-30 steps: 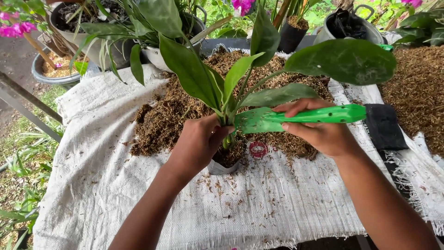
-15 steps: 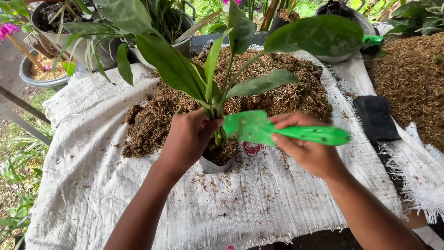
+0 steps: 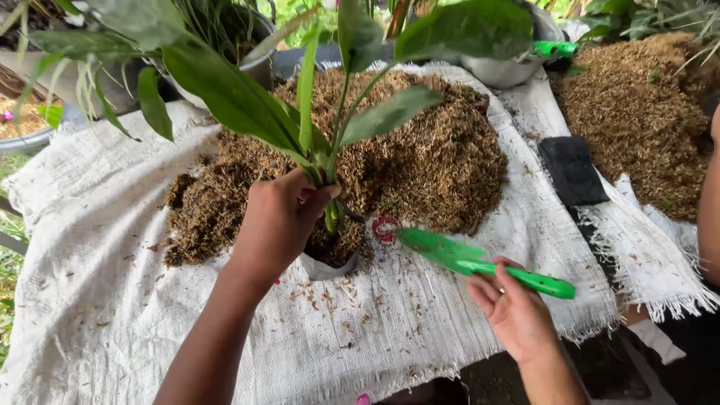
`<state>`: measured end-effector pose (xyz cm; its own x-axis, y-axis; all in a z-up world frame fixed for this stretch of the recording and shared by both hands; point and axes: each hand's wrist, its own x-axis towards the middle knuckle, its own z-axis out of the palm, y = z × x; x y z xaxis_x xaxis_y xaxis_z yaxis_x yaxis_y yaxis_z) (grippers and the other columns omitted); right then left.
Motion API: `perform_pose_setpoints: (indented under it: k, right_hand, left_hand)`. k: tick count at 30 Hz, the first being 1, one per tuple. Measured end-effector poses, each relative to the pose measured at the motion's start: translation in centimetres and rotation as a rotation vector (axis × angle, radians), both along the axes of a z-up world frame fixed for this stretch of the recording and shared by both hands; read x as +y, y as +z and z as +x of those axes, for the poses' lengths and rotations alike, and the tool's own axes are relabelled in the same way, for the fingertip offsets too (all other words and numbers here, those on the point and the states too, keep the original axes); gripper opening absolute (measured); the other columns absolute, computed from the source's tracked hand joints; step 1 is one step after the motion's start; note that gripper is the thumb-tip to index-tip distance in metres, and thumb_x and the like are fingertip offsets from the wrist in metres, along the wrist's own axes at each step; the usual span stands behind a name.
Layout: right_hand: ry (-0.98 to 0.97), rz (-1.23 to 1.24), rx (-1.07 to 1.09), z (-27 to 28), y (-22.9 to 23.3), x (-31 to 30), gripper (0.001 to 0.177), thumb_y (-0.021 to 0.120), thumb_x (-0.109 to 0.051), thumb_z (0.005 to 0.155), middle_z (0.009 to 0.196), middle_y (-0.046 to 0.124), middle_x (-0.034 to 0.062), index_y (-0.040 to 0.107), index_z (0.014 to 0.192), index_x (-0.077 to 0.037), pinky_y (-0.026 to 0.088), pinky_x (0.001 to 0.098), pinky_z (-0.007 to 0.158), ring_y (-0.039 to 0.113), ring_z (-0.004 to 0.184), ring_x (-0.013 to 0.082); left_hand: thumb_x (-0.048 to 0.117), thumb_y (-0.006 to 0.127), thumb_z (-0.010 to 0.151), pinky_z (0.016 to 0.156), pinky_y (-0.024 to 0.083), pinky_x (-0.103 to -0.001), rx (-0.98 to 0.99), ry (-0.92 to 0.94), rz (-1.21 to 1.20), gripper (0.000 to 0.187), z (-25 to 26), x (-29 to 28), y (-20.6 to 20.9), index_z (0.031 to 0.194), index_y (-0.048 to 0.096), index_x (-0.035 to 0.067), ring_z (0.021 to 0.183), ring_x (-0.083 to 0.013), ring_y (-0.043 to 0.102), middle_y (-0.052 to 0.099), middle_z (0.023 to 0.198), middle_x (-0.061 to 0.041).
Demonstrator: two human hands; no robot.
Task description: The person places a green leafy plant into a small black pot and uses a green trowel to scoop and add brown fibrous potting medium around the base. They continue to fill the pot with the medium, pressing it down gently with their hands to secure the plant.
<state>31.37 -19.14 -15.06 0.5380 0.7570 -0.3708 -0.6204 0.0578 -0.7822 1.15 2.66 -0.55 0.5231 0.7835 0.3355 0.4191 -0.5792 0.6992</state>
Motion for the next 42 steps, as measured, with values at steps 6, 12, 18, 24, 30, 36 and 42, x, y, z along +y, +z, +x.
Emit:
perform_pose_setpoints:
  k: [6, 12, 18, 24, 30, 36, 42]
  right_hand:
    - [-0.157, -0.043, 0.070, -5.1, 3.3, 5.7, 0.017, 0.062, -0.021, 0.097, 0.110, 0.062, 0.0106, 0.056, 0.106, -0.007, 0.057, 0.0376, 0.103, 0.064, 0.110, 0.0250]
    - [-0.218, 0.031, 0.092, -6.7, 3.3, 10.5, 0.013, 0.052, -0.009, 0.101, 0.132, 0.064, 0.0275, 0.059, 0.111, -0.007, 0.052, 0.0480, 0.110, 0.063, 0.126, 0.0388]
    - [-0.154, 0.045, -0.059, -4.8, 3.5, 6.0, 0.019, 0.058, -0.008, 0.097, 0.124, 0.066, 0.0195, 0.060, 0.116, -0.008, 0.057, 0.0442, 0.103, 0.065, 0.119, 0.0323]
    - [0.077, 0.271, -0.326, -0.6, 5.0, 3.7, 0.017, 0.060, -0.008, 0.098, 0.106, 0.073, 0.0191, 0.062, 0.114, -0.012, 0.061, 0.0472, 0.091, 0.072, 0.101, 0.0302]
    - [0.331, 0.295, -0.480, -1.0, 7.8, 6.6, 0.017, 0.056, -0.010, 0.095, 0.124, 0.069, 0.0292, 0.057, 0.112, -0.008, 0.055, 0.0583, 0.100, 0.069, 0.116, 0.0410]
    - [0.539, 0.434, -0.944, -3.2, 10.5, 10.1, 0.016, 0.065, -0.003, 0.089, 0.125, 0.066, 0.0330, 0.062, 0.105, 0.000, 0.058, 0.0563, 0.092, 0.069, 0.108, 0.0476]
    - [0.594, 0.595, -1.241, -5.0, 14.5, 10.3, 0.013, 0.066, 0.003, 0.087, 0.122, 0.069, 0.0299, 0.064, 0.100, 0.000, 0.068, 0.0489, 0.078, 0.077, 0.096, 0.0401]
  left_hand:
    - [0.011, 0.069, 0.096, 0.056, 0.067, -0.024, -0.039, -0.014, 0.046, 0.012, 0.3, -0.1, -0.1, 0.094, 0.070, -0.001, 0.063, -0.0165, 0.077, 0.079, 0.084, -0.010]
    - [0.013, 0.070, 0.093, 0.067, 0.068, -0.031, -0.076, -0.018, 0.009, 0.015, 0.3, -0.1, 0.2, 0.099, 0.067, -0.001, 0.077, -0.0216, 0.080, 0.079, 0.092, -0.012]
    - [0.015, 0.068, 0.097, 0.061, 0.068, -0.025, 0.009, 0.025, -0.051, 0.014, -0.1, -0.1, 0.2, 0.099, 0.068, 0.001, 0.070, -0.0188, 0.078, 0.079, 0.089, -0.011]
    - [0.014, 0.068, 0.097, 0.053, 0.066, -0.022, -0.039, 0.006, -0.048, 0.015, -0.5, -0.5, 0.1, 0.099, 0.069, -0.001, 0.062, -0.0162, 0.076, 0.079, 0.084, -0.011]
    - [0.008, 0.072, 0.090, 0.068, 0.060, -0.043, -0.173, -0.032, -0.011, 0.013, -1.0, -1.5, -0.6, 0.097, 0.069, -0.003, 0.078, -0.0353, 0.078, 0.078, 0.089, -0.019]
    - [0.005, 0.071, 0.090, 0.071, 0.061, -0.042, -0.142, -0.069, 0.022, 0.010, -1.9, -2.2, 0.2, 0.097, 0.069, -0.002, 0.080, -0.0358, 0.078, 0.078, 0.088, -0.019]
    - [0.005, 0.070, 0.090, 0.072, 0.060, -0.042, -0.164, -0.086, 0.020, 0.010, -2.0, -1.7, -1.2, 0.098, 0.067, -0.002, 0.082, -0.0351, 0.078, 0.078, 0.089, -0.018]
